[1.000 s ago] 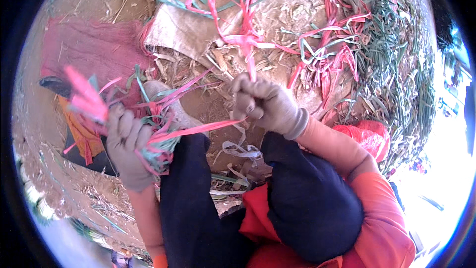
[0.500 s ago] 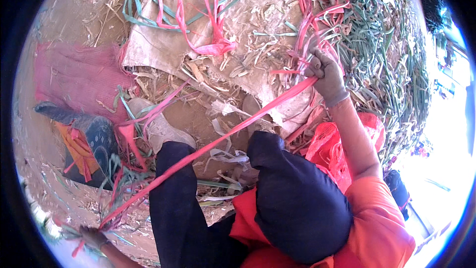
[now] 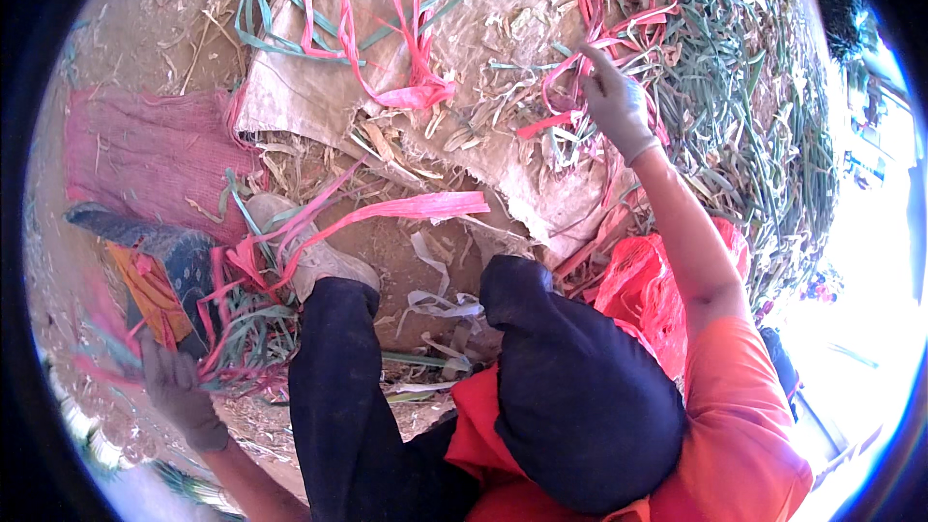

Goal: The person ties pink and green plastic strips into a bundle by hand while wearing gloves.

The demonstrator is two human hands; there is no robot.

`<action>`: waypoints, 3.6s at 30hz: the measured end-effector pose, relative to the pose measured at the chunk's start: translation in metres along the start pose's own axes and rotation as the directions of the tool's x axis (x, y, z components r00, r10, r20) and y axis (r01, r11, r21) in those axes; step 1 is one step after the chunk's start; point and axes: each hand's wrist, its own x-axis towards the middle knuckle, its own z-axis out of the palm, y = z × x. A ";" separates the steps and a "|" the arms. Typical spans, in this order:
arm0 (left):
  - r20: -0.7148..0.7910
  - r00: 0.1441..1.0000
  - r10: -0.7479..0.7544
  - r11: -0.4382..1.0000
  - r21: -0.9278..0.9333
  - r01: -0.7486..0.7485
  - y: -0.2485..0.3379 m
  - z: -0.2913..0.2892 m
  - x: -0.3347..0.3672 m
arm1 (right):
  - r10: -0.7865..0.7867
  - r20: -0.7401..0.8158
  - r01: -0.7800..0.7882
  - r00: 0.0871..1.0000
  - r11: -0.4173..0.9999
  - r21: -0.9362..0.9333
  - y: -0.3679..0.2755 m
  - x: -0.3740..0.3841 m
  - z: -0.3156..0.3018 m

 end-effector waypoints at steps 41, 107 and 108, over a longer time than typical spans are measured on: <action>0.575 0.694 -0.433 0.808 -0.093 0.581 -0.048 0.216 -0.049 | -0.311 0.198 0.245 0.929 0.922 0.300 -0.126 -0.075 0.026; 0.465 0.831 -0.306 0.890 -0.170 0.423 -0.042 0.205 -0.046 | -0.235 -0.015 -0.110 0.972 -0.509 0.854 -0.094 0.074 -0.082; 0.449 0.836 -0.317 0.886 -0.174 0.429 -0.041 0.205 -0.047 | -0.141 0.038 -0.097 0.989 -0.444 0.891 -0.100 0.071 -0.080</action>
